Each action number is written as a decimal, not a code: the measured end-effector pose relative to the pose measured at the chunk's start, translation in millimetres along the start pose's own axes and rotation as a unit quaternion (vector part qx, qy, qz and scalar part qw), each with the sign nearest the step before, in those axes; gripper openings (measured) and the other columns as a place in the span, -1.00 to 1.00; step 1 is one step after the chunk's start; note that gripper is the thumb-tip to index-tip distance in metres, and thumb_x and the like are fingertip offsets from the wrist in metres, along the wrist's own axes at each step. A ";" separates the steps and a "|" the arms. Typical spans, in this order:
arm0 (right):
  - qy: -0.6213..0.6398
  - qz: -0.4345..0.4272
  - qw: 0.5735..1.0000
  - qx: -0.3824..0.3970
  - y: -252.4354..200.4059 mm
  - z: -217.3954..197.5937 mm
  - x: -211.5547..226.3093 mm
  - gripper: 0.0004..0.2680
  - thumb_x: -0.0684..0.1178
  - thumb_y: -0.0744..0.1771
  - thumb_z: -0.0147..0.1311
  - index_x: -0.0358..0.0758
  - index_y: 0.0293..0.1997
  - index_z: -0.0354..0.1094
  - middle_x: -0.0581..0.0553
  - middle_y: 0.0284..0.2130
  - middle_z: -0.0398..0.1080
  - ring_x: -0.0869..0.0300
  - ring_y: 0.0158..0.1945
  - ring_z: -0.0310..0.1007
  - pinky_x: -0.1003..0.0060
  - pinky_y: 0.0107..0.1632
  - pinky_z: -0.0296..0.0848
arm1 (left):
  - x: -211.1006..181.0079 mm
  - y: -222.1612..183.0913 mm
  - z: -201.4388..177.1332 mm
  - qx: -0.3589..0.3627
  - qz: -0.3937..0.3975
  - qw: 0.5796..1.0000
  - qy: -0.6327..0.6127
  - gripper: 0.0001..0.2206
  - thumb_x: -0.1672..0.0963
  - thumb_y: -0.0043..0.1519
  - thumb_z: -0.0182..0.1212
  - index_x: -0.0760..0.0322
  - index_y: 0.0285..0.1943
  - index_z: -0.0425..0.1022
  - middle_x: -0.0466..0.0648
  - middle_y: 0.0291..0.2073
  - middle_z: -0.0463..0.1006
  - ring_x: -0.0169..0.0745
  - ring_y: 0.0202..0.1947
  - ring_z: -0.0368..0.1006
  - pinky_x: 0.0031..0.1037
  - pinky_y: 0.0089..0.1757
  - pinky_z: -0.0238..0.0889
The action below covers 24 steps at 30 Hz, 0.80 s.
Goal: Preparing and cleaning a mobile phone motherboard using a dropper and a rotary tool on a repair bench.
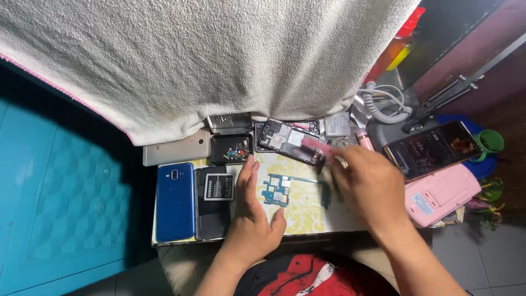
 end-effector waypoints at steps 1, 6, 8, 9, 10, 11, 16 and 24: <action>-0.045 0.005 0.999 0.005 7.5 -6.4 -10.0 -0.91 -0.01 0.36 0.21 -0.12 -0.12 0.49 -0.03 -0.21 0.56 0.01 -0.19 0.55 0.02 -0.37 0.45 | 2.2 -0.2 3.6 0.010 -0.007 1.000 0.017 -0.12 0.25 0.12 0.26 0.37 0.55 -0.34 0.43 0.51 -0.11 0.45 0.53 0.00 0.09 0.42 -0.05; -0.141 0.004 0.990 0.002 27.6 21.4 -46.4 -0.96 -0.05 0.38 0.13 -0.06 -0.24 0.45 0.01 -0.37 0.42 -0.05 -0.28 0.43 -0.01 -0.54 0.31 | 3.8 2.6 10.3 0.016 -0.019 0.999 0.045 -0.13 0.22 0.11 0.30 0.32 0.53 -0.29 0.35 0.46 -0.01 0.36 0.42 0.11 0.07 0.35 0.02; -0.153 0.009 0.988 0.015 32.2 26.6 -50.7 -0.95 -0.03 0.37 0.11 -0.05 -0.23 0.47 0.02 -0.35 0.44 -0.05 -0.26 0.44 -0.03 -0.56 0.30 | 3.4 1.3 11.7 0.021 -0.021 0.998 0.053 -0.11 0.22 0.10 0.31 0.31 0.53 -0.31 0.32 0.44 0.03 0.28 0.35 0.22 0.04 0.30 0.09; -0.149 0.004 0.989 0.006 32.9 23.2 -48.5 -0.90 -0.03 0.37 0.12 -0.07 -0.07 0.49 -0.01 -0.27 0.48 -0.06 -0.21 0.47 -0.05 -0.52 0.37 | 3.4 1.0 12.3 0.026 -0.027 0.998 0.059 -0.12 0.22 0.11 0.31 0.31 0.53 -0.29 0.28 0.44 0.04 0.19 0.32 0.28 0.01 0.30 0.07; -0.145 -0.001 0.989 -0.003 33.9 19.9 -46.6 -0.80 -0.02 0.36 0.13 -0.09 0.08 0.52 -0.03 -0.19 0.52 -0.08 -0.17 0.51 -0.06 -0.48 0.43 | 3.6 0.7 13.1 0.031 -0.033 0.997 0.065 -0.14 0.21 0.12 0.31 0.31 0.53 -0.26 0.23 0.44 0.06 0.11 0.30 0.33 -0.02 0.30 0.06; -0.147 0.003 0.989 -0.003 28.2 6.0 -45.9 -0.80 -0.02 0.36 0.13 -0.09 0.08 0.52 -0.03 -0.19 0.52 -0.08 -0.17 0.51 -0.06 -0.48 0.43 | 3.5 -0.3 14.3 0.034 -0.032 0.997 0.063 -0.14 0.21 0.12 0.31 0.31 0.53 -0.26 0.23 0.44 0.06 0.11 0.30 0.33 -0.02 0.30 0.06; -0.105 0.050 0.989 -0.090 -1.0 -78.3 -50.4 -0.87 -0.19 0.40 0.23 -0.26 0.06 0.61 -0.14 -0.09 0.61 0.04 -0.10 0.58 0.16 -0.13 0.50 | 4.4 -3.9 16.1 0.030 -0.030 0.994 0.105 -0.12 0.17 0.06 0.29 0.29 0.52 -0.25 0.22 0.39 0.11 0.09 0.21 0.36 0.04 0.25 0.04; -0.140 0.080 0.986 -0.047 -2.4 -88.7 -90.7 -0.84 -0.03 0.41 0.24 -0.17 0.08 0.61 -0.08 -0.05 0.59 0.08 -0.18 0.51 0.14 -0.24 0.46 | -3.1 -3.8 14.5 0.026 -0.017 0.991 0.128 -0.09 0.14 0.00 0.29 0.27 0.53 -0.21 0.26 0.48 0.03 0.33 0.43 0.13 0.08 0.31 0.00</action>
Point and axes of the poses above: each hand's wrist, its own y-axis towards the middle knuckle, its own z-axis out of the palm, x = y × z, the point moved 4 cm from there along y, towards the middle knuckle
